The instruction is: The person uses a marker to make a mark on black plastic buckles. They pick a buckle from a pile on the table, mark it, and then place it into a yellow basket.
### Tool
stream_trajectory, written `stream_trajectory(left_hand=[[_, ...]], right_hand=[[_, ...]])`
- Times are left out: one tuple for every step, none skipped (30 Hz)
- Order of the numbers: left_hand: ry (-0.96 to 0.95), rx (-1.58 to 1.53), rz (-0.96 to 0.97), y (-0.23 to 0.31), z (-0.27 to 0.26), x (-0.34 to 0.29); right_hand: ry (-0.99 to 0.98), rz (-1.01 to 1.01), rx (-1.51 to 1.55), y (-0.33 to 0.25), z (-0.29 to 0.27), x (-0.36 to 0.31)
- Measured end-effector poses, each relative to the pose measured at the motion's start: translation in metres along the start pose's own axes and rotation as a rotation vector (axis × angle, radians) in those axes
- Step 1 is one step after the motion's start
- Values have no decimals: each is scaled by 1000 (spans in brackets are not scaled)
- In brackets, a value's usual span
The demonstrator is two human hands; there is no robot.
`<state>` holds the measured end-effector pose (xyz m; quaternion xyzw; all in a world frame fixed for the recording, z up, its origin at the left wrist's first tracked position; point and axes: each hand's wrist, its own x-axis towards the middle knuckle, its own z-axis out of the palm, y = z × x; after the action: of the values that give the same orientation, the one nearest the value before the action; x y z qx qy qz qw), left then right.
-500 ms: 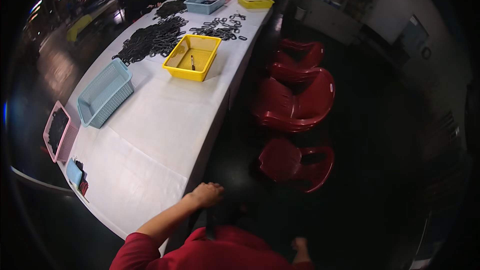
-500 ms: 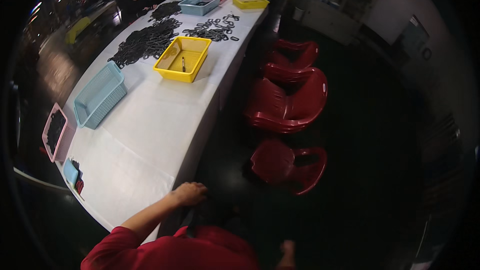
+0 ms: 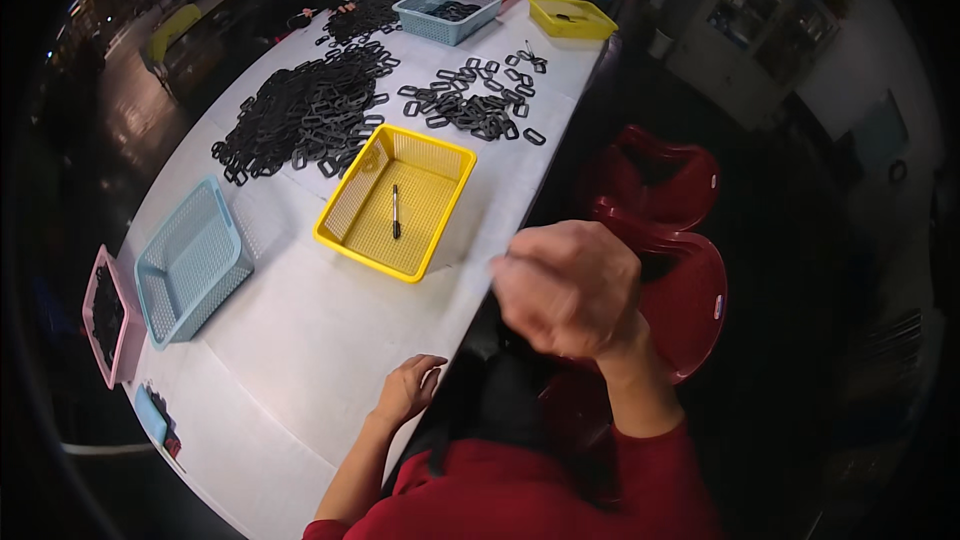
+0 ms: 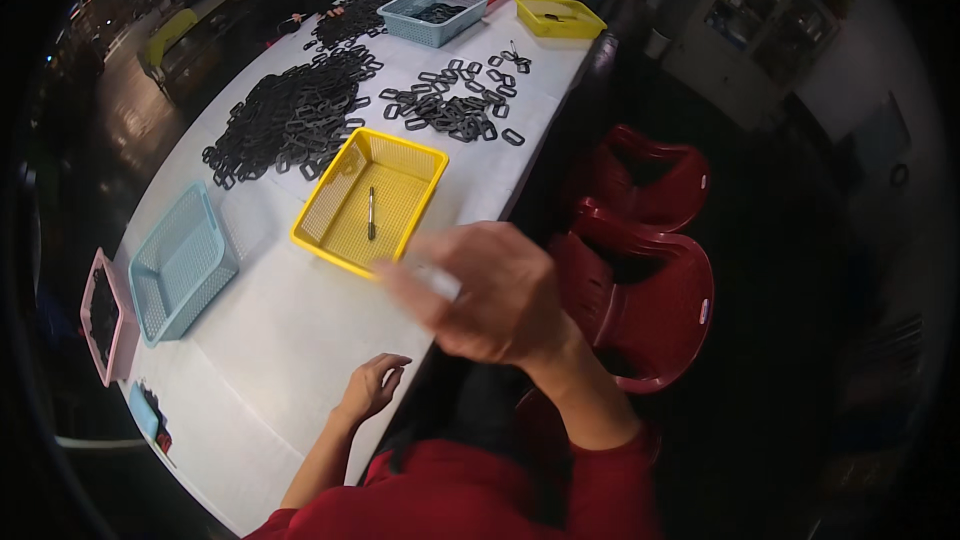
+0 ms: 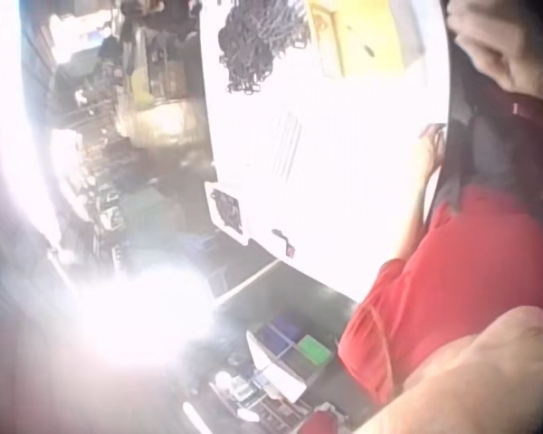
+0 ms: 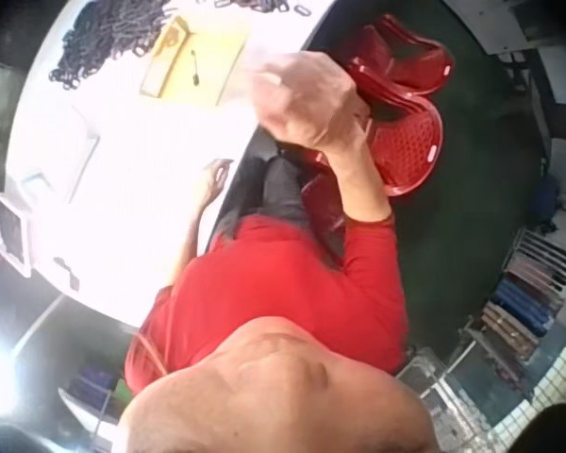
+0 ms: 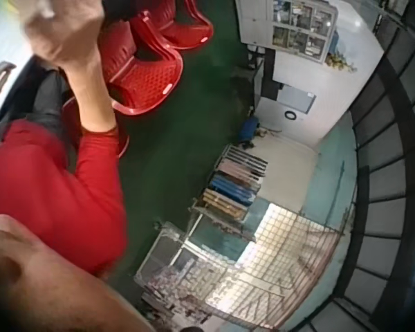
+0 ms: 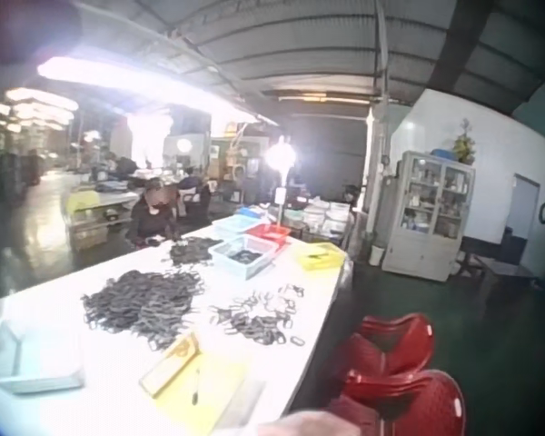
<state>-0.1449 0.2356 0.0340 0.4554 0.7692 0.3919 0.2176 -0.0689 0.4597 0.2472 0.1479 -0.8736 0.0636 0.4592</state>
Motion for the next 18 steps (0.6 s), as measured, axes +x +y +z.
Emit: stream_trajectory(left_hand=[[-34, 12, 3, 14, 0, 17], [-12, 24, -15, 21, -12, 21], [5, 5, -33, 17, -11, 27], [24, -34, -36, 17, -5, 40], [92, -27, -83, 9, -12, 42], [151, -34, -109, 5, -14, 51], [198, -44, -129, -3, -13, 59], [240, -66, -140, -7, -7, 76], [315, -40, -191, -16, -19, 79], [379, -12, -242, -27, -26, 77], [399, 20, -274, -48, -29, 72], [429, 26, -276, -44, -31, 81], [672, -41, -386, -36, -34, 88], [882, -121, -494, -35, -26, 97], [884, -122, -503, -38, -19, 109], [1025, -95, -550, -43, -11, 121], [1220, -12, -612, -48, -10, 124], [1226, -63, -576, -50, 6, 165]], right_hand=[[-27, -118, 32, -1, -6, 28], [8, -222, 92, -5, -2, 55], [10, -300, 133, -8, 2, 72], [-10, -346, 128, -5, -1, 82], [15, -397, 156, -3, 7, 92], [17, -420, 155, 9, 6, 100], [15, -433, 141, 22, 5, 108], [2, -436, 107, 40, -6, 115], [42, -453, 125, 57, -6, 131], [82, -475, 151, 73, -3, 143], [111, -493, 181, 86, 2, 155], [122, -506, 193, 101, 10, 160], [129, -527, 223, 117, 17, 168], [115, -522, 243, 132, 29, 161], [101, -522, 263, 150, 40, 158], [94, -529, 270, 173, 48, 159], [135, -529, 317, 194, 60, 156], [101, -533, 256, 225, 45, 150]])
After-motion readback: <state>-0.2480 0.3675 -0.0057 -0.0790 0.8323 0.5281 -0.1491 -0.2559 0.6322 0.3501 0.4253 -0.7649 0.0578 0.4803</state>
